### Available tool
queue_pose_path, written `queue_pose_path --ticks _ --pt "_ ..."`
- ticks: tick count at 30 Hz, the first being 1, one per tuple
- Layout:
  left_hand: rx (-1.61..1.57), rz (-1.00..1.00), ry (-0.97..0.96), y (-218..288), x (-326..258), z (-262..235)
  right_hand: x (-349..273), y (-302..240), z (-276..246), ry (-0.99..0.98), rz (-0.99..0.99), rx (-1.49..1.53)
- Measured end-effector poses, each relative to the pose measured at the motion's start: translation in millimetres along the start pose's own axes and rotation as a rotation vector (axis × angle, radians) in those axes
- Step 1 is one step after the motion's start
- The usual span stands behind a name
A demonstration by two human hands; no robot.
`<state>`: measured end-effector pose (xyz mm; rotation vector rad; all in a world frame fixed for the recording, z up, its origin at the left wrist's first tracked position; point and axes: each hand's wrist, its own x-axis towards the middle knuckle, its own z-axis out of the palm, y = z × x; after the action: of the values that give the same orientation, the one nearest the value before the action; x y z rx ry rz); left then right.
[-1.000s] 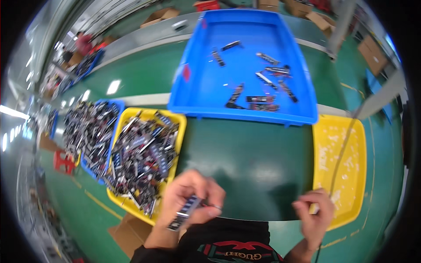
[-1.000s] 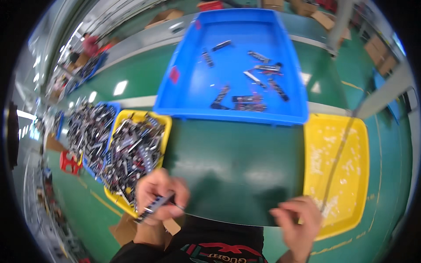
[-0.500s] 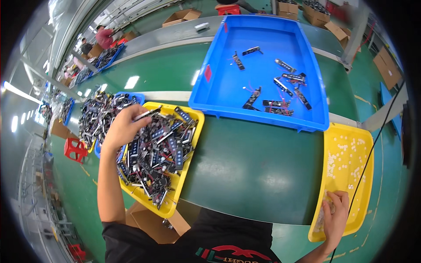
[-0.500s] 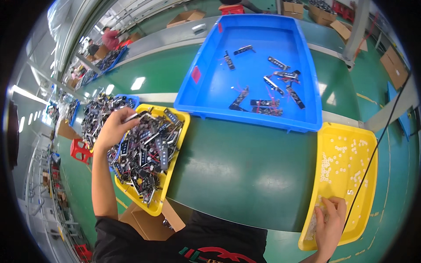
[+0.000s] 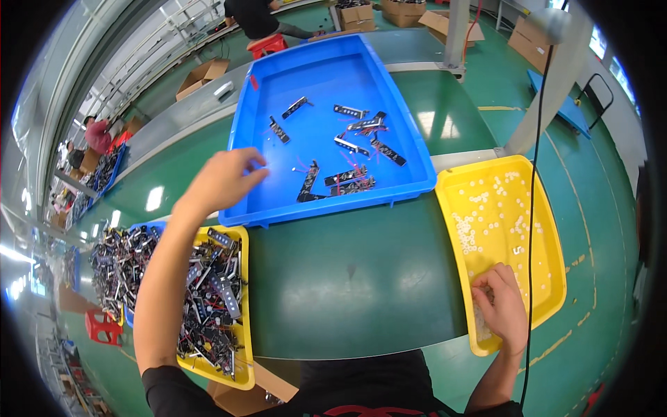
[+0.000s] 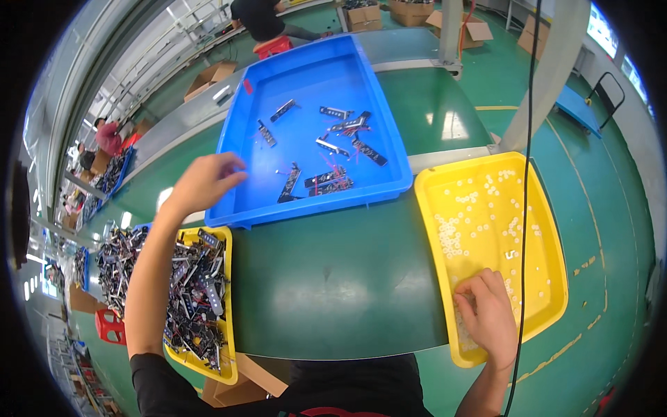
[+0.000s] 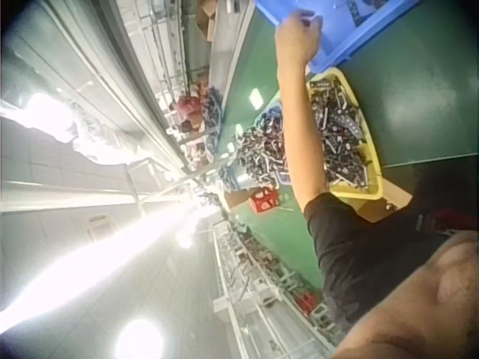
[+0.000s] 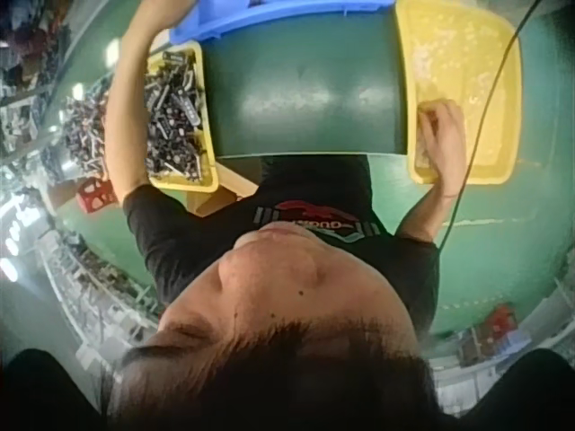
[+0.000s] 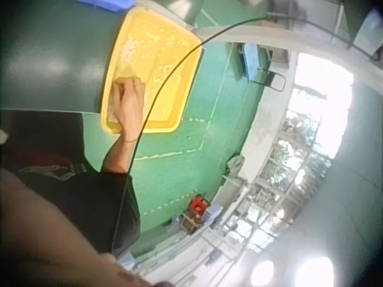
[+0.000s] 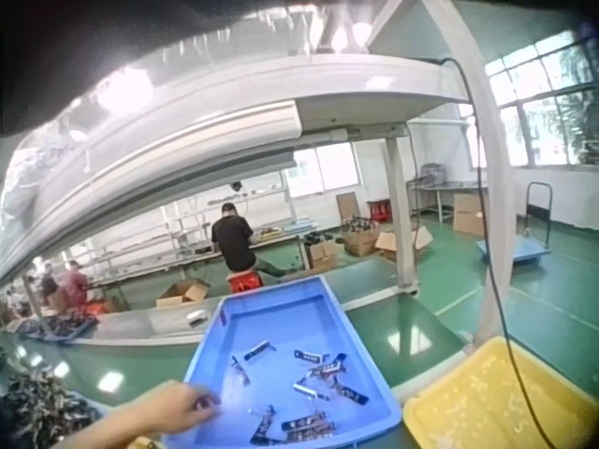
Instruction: The person repeatedly picks small white plastic pieces from a yellow tray and attaches them to small electronic circuit boards taken from a blue tray. After attaching each piece, the person places the board into a yellow bin. The process continues throughout the clip with multiple boards being handled one at a time.
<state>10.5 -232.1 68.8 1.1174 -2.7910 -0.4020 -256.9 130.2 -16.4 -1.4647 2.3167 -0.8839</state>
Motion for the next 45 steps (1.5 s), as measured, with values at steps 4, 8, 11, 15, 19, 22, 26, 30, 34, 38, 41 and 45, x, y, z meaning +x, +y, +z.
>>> queue_pose_path --ticks 4,8,11,15,19,22,26,30,34,38,41,45 --pt "0.097 0.042 -0.116 11 52 48 -3 -6 -3 0.164 -0.061 0.010" --pt "0.062 0.244 -0.041 3 71 73 -15 -2 -5 0.403 -0.115 0.129" --pt "0.056 0.362 0.123 -7 64 68 -20 -23 -3 0.453 -0.210 0.241" --pt "-0.386 0.031 0.242 19 31 33 -20 -53 19 0.341 -0.299 0.514" --pt "-1.070 -0.280 0.304 41 -31 6 -10 -68 48 0.187 -0.393 0.673" --pt "-1.529 -0.430 0.242 67 -88 27 0 -82 69 0.089 -0.426 0.814" --pt "-2.051 -0.534 0.225 112 -131 78 2 -92 83 -0.043 -0.321 0.975" --pt "-2.248 -0.544 0.353 135 -145 126 -1 -91 97 -0.134 -0.245 1.047" --pt "-2.215 -0.511 0.405 135 -144 148 -2 -90 110 -0.117 -0.193 1.048" --pt "-2.183 -0.567 0.424 135 -138 152 -2 -99 117 -0.074 -0.089 1.039" --pt "-2.217 -0.551 0.385 135 -138 152 -2 -99 122 -0.072 -0.118 0.985" --pt "-2.178 -0.526 0.392 140 -138 148 0 -96 125 0.011 -0.205 0.889"
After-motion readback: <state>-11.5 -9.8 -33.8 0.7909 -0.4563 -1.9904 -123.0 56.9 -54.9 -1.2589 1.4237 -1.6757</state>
